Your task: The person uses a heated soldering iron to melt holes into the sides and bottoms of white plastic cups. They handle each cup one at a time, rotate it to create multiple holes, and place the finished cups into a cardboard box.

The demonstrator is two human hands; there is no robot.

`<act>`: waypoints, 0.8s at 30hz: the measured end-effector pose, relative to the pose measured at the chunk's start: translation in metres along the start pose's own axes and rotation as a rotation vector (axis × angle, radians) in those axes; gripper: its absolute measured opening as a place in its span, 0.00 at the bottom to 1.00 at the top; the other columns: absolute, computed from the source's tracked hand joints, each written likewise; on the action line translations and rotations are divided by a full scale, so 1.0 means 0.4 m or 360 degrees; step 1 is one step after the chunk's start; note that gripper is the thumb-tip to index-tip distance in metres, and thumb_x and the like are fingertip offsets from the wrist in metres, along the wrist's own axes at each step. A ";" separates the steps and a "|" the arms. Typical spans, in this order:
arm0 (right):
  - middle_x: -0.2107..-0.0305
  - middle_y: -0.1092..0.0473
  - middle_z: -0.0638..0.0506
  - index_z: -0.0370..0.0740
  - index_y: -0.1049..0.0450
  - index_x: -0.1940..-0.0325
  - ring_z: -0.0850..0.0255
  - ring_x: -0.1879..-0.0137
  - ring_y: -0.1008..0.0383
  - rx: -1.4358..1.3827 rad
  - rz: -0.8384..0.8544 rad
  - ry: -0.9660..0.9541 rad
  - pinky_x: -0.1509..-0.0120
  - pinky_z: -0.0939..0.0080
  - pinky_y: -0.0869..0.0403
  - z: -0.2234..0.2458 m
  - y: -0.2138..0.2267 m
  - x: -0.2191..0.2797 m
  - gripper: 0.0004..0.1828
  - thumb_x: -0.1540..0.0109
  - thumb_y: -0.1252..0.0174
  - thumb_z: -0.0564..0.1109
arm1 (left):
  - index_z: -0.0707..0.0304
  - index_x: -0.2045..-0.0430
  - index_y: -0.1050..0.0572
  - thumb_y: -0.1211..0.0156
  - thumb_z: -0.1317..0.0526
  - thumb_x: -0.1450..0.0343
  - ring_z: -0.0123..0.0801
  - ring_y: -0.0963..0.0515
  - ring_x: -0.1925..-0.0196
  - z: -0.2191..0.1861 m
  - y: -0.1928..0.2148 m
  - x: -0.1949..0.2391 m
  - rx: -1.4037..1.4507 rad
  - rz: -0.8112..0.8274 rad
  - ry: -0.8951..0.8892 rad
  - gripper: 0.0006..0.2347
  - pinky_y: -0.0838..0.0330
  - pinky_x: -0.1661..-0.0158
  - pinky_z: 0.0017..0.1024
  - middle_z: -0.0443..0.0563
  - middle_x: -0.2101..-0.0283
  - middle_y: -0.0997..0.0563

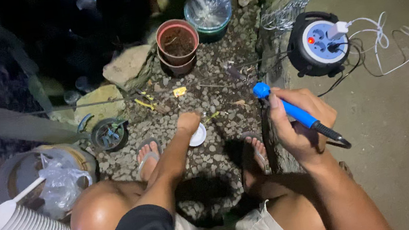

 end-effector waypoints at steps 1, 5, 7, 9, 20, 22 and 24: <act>0.66 0.23 0.44 0.33 0.21 0.53 0.62 0.68 0.23 -0.0002 0.0009 -0.0046 0.62 0.67 0.27 -0.002 -0.001 0.002 0.05 0.32 0.36 0.36 | 0.58 0.69 0.17 0.43 0.63 0.31 0.45 0.13 0.61 -0.001 -0.009 0.000 -0.0006 -0.0002 0.0025 0.06 0.21 0.61 0.43 0.55 0.65 0.14; 0.66 0.23 0.44 0.32 0.21 0.53 0.62 0.69 0.25 0.0017 0.0012 -0.0078 0.63 0.66 0.28 -0.005 -0.007 0.002 0.05 0.32 0.35 0.36 | 0.59 0.69 0.18 0.43 0.63 0.32 0.46 0.14 0.61 0.014 -0.032 -0.020 -0.0011 -0.0040 0.0047 0.07 0.20 0.61 0.42 0.57 0.64 0.14; 0.65 0.23 0.44 0.33 0.22 0.51 0.61 0.66 0.23 -0.0002 0.0017 -0.0037 0.60 0.67 0.27 -0.006 -0.003 0.002 0.05 0.30 0.36 0.37 | 0.59 0.69 0.18 0.44 0.63 0.31 0.48 0.14 0.60 0.018 -0.037 -0.027 -0.0013 -0.0027 0.0027 0.07 0.21 0.60 0.42 0.57 0.64 0.14; 0.65 0.23 0.44 0.33 0.22 0.50 0.61 0.65 0.22 -0.0027 0.0015 -0.0013 0.58 0.67 0.26 -0.010 -0.003 0.000 0.05 0.30 0.36 0.37 | 0.59 0.70 0.17 0.44 0.63 0.31 0.49 0.14 0.59 0.032 -0.030 -0.032 0.0006 -0.0007 0.0043 0.07 0.21 0.58 0.43 0.58 0.64 0.14; 0.59 0.24 0.44 0.30 0.23 0.46 0.60 0.54 0.21 -0.0113 -0.0203 -0.0115 0.47 0.66 0.25 -0.056 0.007 0.009 0.05 0.23 0.37 0.37 | 0.68 0.65 0.18 0.39 0.63 0.36 0.53 0.17 0.57 -0.003 0.431 0.031 0.0580 -0.0242 -0.0132 0.10 0.23 0.55 0.45 0.64 0.62 0.16; 0.58 0.24 0.44 0.30 0.23 0.46 0.59 0.54 0.21 -0.0069 -0.0255 -0.0095 0.46 0.65 0.25 -0.063 0.003 0.005 0.06 0.23 0.37 0.37 | 0.67 0.64 0.16 0.39 0.63 0.34 0.50 0.17 0.58 -0.019 0.547 0.097 0.0901 -0.0550 -0.0259 0.10 0.23 0.53 0.43 0.62 0.62 0.16; 0.58 0.23 0.43 0.30 0.23 0.46 0.58 0.53 0.22 -0.0024 -0.0289 -0.0054 0.44 0.64 0.26 -0.069 -0.005 0.006 0.06 0.24 0.37 0.37 | 0.68 0.59 0.17 0.39 0.61 0.33 0.40 0.16 0.63 -0.035 0.624 0.163 0.1303 -0.0395 -0.0165 0.12 0.22 0.59 0.38 0.58 0.61 0.15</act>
Point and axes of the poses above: each hand's wrist, its own x-axis away from the middle knuckle, its own y-axis out of the back of the hand, z = x × y, the point moved 2 cm from there along -x, towards the middle knuckle
